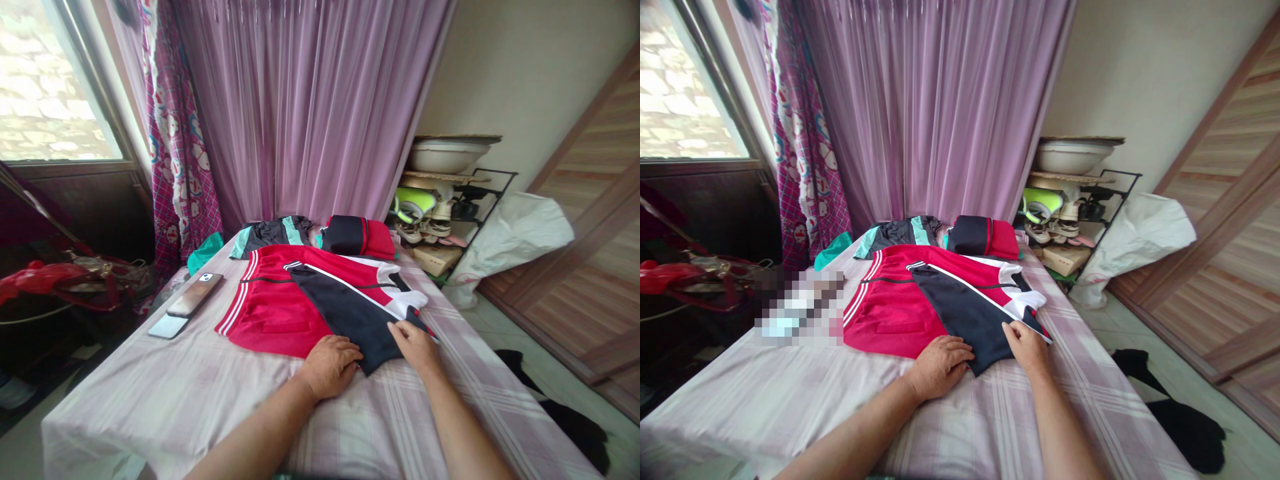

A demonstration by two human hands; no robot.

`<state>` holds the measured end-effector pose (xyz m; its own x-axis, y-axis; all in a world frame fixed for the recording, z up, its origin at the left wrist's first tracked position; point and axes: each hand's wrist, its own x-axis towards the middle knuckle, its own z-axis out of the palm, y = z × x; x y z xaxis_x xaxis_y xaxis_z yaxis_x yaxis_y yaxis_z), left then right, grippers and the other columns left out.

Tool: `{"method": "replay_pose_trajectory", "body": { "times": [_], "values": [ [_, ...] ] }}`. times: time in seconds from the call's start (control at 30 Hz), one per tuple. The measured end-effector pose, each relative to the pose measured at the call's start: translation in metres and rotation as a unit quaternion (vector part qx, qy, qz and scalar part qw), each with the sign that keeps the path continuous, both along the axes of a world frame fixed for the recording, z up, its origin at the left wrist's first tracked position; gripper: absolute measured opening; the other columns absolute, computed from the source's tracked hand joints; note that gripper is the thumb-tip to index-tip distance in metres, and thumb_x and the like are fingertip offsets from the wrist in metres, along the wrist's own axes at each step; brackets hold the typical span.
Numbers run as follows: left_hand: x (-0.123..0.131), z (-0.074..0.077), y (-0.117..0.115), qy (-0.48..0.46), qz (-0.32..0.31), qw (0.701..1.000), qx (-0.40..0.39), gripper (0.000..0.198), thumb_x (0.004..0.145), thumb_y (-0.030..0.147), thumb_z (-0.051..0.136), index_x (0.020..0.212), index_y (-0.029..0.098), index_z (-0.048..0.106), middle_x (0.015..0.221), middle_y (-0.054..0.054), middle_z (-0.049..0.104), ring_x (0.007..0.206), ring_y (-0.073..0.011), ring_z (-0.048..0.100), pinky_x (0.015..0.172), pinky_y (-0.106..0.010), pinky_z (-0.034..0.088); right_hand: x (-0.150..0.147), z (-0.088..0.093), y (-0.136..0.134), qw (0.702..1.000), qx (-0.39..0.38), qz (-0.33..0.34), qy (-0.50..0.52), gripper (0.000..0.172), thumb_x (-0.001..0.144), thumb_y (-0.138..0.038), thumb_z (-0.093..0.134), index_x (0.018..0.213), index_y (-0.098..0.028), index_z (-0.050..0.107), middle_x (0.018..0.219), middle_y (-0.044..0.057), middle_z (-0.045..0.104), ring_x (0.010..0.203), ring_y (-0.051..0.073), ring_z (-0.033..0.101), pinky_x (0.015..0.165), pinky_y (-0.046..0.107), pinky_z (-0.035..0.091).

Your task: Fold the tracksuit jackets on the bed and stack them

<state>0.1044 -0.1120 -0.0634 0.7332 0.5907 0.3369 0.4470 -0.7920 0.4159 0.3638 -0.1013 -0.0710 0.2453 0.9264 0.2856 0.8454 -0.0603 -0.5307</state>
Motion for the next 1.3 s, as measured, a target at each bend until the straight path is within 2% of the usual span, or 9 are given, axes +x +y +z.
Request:
{"method": "replay_pose_trajectory", "body": {
  "times": [0.33, 0.57, 0.73, 0.83, 1.0, 1.1, 1.2, 1.3],
  "values": [
    [-0.001, 0.001, 0.000, -0.011, -0.003, 1.000, 0.008, 0.029, 0.091, 0.022, 0.052, 0.115, 0.023, 0.068, 0.119, -0.005, 0.072, 0.116, -0.0221, 0.062, 0.102, -0.040, 0.048, -0.009, 0.007, -0.002, 1.000, 0.014, -0.018, 0.003, 0.047, 0.080, -0.064, 0.039, 0.061, -0.025, 0.056, 0.057, 0.003, 0.062, 0.059, 0.020, 0.058, 0.056, 0.028, 0.034],
    [-0.001, 0.001, 0.001, -0.008, -0.006, 1.000, 0.006, 0.029, 0.090, 0.019, 0.052, 0.114, 0.021, 0.068, 0.119, -0.005, 0.072, 0.116, -0.0217, 0.061, 0.104, -0.040, 0.047, -0.009, 0.006, -0.001, 1.000, 0.021, -0.017, -0.002, 0.050, 0.082, -0.065, 0.038, 0.062, -0.024, 0.058, 0.058, 0.004, 0.064, 0.060, 0.020, 0.059, 0.056, 0.029, 0.034],
    [0.000, -0.002, 0.002, -0.030, -0.017, 0.999, 0.014, 0.030, 0.089, 0.017, 0.052, 0.114, 0.020, 0.068, 0.118, -0.006, 0.072, 0.114, -0.0196, 0.062, 0.106, -0.038, 0.047, -0.008, 0.002, 0.000, 0.999, 0.020, -0.027, -0.028, 0.045, 0.085, -0.059, 0.041, 0.066, -0.024, 0.062, 0.061, 0.004, 0.066, 0.062, 0.020, 0.060, 0.056, 0.028, 0.033],
    [0.000, -0.004, 0.002, -0.045, -0.016, 0.999, 0.017, 0.029, 0.089, 0.019, 0.052, 0.114, 0.020, 0.068, 0.117, -0.006, 0.072, 0.114, -0.0194, 0.062, 0.105, -0.038, 0.047, -0.013, 0.009, 0.004, 0.998, 0.017, -0.036, -0.054, 0.037, 0.087, -0.051, 0.045, 0.074, -0.024, 0.067, 0.066, 0.004, 0.070, 0.063, 0.020, 0.062, 0.056, 0.028, 0.033],
    [0.000, -0.006, 0.000, -0.070, -0.007, 0.997, 0.018, 0.027, 0.091, 0.021, 0.051, 0.112, 0.020, 0.069, 0.113, -0.006, 0.074, 0.111, -0.0194, 0.064, 0.102, -0.037, 0.050, -0.034, 0.045, 0.034, 0.996, 0.024, 0.006, -0.085, 0.028, 0.091, -0.038, 0.046, 0.092, -0.024, 0.071, 0.088, 0.005, 0.075, 0.083, 0.020, 0.068, 0.069, 0.027, 0.042],
    [0.001, -0.004, -0.001, -0.094, 0.000, 0.995, 0.022, 0.027, 0.093, 0.021, 0.048, 0.110, 0.020, 0.069, 0.108, -0.006, 0.075, 0.105, -0.0182, 0.066, 0.097, -0.035, 0.053, -0.052, 0.061, 0.063, 0.995, -0.042, 0.026, -0.084, 0.030, 0.091, -0.032, 0.050, 0.113, -0.023, 0.068, 0.114, 0.006, 0.073, 0.105, 0.021, 0.065, 0.085, 0.027, 0.044],
    [-0.005, -0.001, -0.001, -0.124, 0.020, 0.992, 0.029, 0.027, 0.094, 0.021, 0.046, 0.108, 0.020, 0.069, 0.105, -0.006, 0.075, 0.099, -0.0168, 0.068, 0.091, -0.031, 0.055, -0.066, 0.061, 0.087, 0.988, -0.136, 0.003, -0.071, 0.040, 0.088, -0.033, 0.056, 0.125, -0.020, 0.063, 0.120, 0.009, 0.070, 0.111, 0.023, 0.064, 0.089, 0.029, 0.045],
    [-0.021, 0.003, 0.005, -0.139, 0.065, 0.987, 0.045, 0.027, 0.096, 0.022, 0.043, 0.107, 0.022, 0.069, 0.103, -0.006, 0.075, 0.096, -0.0162, 0.068, 0.088, -0.030, 0.056, -0.069, 0.055, 0.099, 0.984, -0.167, -0.007, -0.058, 0.037, 0.083, -0.031, 0.062, 0.117, -0.020, 0.068, 0.110, 0.009, 0.074, 0.103, 0.023, 0.067, 0.085, 0.029, 0.047]
  ]
}}
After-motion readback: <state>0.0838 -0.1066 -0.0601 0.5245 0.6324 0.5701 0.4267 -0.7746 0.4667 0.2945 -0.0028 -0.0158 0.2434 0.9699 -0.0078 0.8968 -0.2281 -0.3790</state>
